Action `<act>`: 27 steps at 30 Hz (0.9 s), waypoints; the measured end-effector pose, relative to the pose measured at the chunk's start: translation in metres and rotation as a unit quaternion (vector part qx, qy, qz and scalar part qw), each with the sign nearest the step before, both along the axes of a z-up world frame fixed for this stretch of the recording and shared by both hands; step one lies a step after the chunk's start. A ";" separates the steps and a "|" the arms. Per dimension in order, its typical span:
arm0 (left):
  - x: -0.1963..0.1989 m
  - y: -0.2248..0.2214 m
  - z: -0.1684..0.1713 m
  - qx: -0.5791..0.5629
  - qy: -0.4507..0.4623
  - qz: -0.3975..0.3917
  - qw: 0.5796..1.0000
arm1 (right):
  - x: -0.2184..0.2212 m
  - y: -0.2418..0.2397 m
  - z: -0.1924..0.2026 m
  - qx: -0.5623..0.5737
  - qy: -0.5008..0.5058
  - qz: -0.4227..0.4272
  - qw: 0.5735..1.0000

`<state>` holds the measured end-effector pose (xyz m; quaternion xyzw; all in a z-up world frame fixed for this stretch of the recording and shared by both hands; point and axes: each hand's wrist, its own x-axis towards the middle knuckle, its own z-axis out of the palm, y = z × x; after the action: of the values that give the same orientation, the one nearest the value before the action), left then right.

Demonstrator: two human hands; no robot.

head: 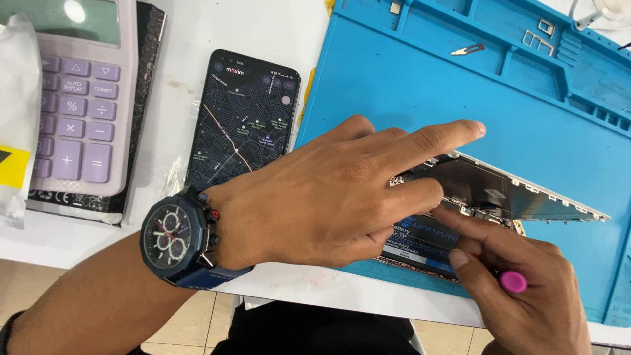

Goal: Disassembling a mobile phone using a screwdriver and tweezers to access internal components.

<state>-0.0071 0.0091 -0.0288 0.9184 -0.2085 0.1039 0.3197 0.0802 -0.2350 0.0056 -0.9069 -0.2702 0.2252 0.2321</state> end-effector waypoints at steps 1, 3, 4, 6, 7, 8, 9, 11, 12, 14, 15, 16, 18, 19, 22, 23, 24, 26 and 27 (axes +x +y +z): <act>0.001 -0.001 -0.001 -0.008 -0.002 0.006 1.000 | 0.000 0.002 0.004 0.011 0.026 -0.026 0.999; 0.002 -0.002 -0.003 -0.016 -0.005 0.012 1.000 | 0.000 0.004 0.009 0.022 0.051 -0.053 0.997; 0.002 -0.002 -0.003 -0.014 0.002 0.011 1.000 | 0.001 0.005 0.010 0.018 0.051 -0.057 0.997; 0.002 -0.003 -0.003 -0.013 0.009 0.008 1.000 | 0.001 0.004 0.011 0.014 0.051 -0.061 0.997; 0.002 -0.004 -0.002 -0.019 0.007 0.014 1.000 | 0.001 0.003 0.011 0.020 0.057 -0.061 0.996; 0.003 -0.005 -0.001 -0.024 0.005 0.021 0.999 | 0.001 0.003 0.011 0.026 0.062 -0.060 0.996; 0.003 -0.007 -0.001 -0.023 0.004 0.020 1.000 | 0.002 0.001 0.011 0.026 0.062 -0.061 0.996; 0.002 -0.010 -0.002 -0.033 -0.008 0.043 0.998 | 0.004 -0.002 0.011 0.031 0.084 -0.065 0.994; 0.002 -0.012 -0.002 -0.032 -0.009 0.042 0.999 | 0.004 -0.003 0.011 0.032 0.083 -0.066 0.994; 0.003 -0.014 -0.001 -0.053 -0.012 0.056 0.997 | 0.005 -0.003 0.011 0.052 0.086 -0.052 0.994; 0.003 -0.015 -0.001 -0.052 -0.013 0.056 0.997 | 0.003 -0.002 0.012 0.053 0.086 -0.052 0.994; 0.003 -0.016 -0.001 -0.062 -0.012 0.059 0.996 | 0.001 -0.002 0.012 0.049 0.091 -0.068 0.992; 0.003 -0.018 -0.001 -0.072 -0.011 0.063 0.995 | -0.002 -0.002 0.011 0.047 0.097 -0.084 0.991; 0.002 -0.018 -0.001 -0.089 -0.015 0.064 0.994 | -0.003 -0.003 0.010 0.073 0.103 -0.068 0.990; 0.002 -0.019 0.000 -0.115 -0.010 0.065 0.991 | -0.005 -0.003 0.008 0.106 0.112 -0.050 0.987; 0.002 -0.019 0.000 -0.125 -0.002 0.065 0.990 | -0.005 -0.003 0.008 0.112 0.115 -0.049 0.986; 0.002 -0.020 -0.001 -0.124 -0.002 0.064 0.990 | -0.004 -0.005 0.007 0.112 0.114 -0.050 0.986; 0.003 -0.021 -0.002 -0.134 -0.002 0.073 0.988 | -0.002 -0.008 0.004 0.121 0.096 0.006 0.988; 0.002 -0.021 -0.001 -0.133 -0.002 0.071 0.989 | -0.002 -0.008 0.004 0.123 0.095 0.004 0.988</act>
<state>-0.0048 -0.0116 -0.0293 0.8801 -0.1276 0.1553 0.4302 0.0785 -0.2431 0.0100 -0.8447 -0.2763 0.2767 0.3654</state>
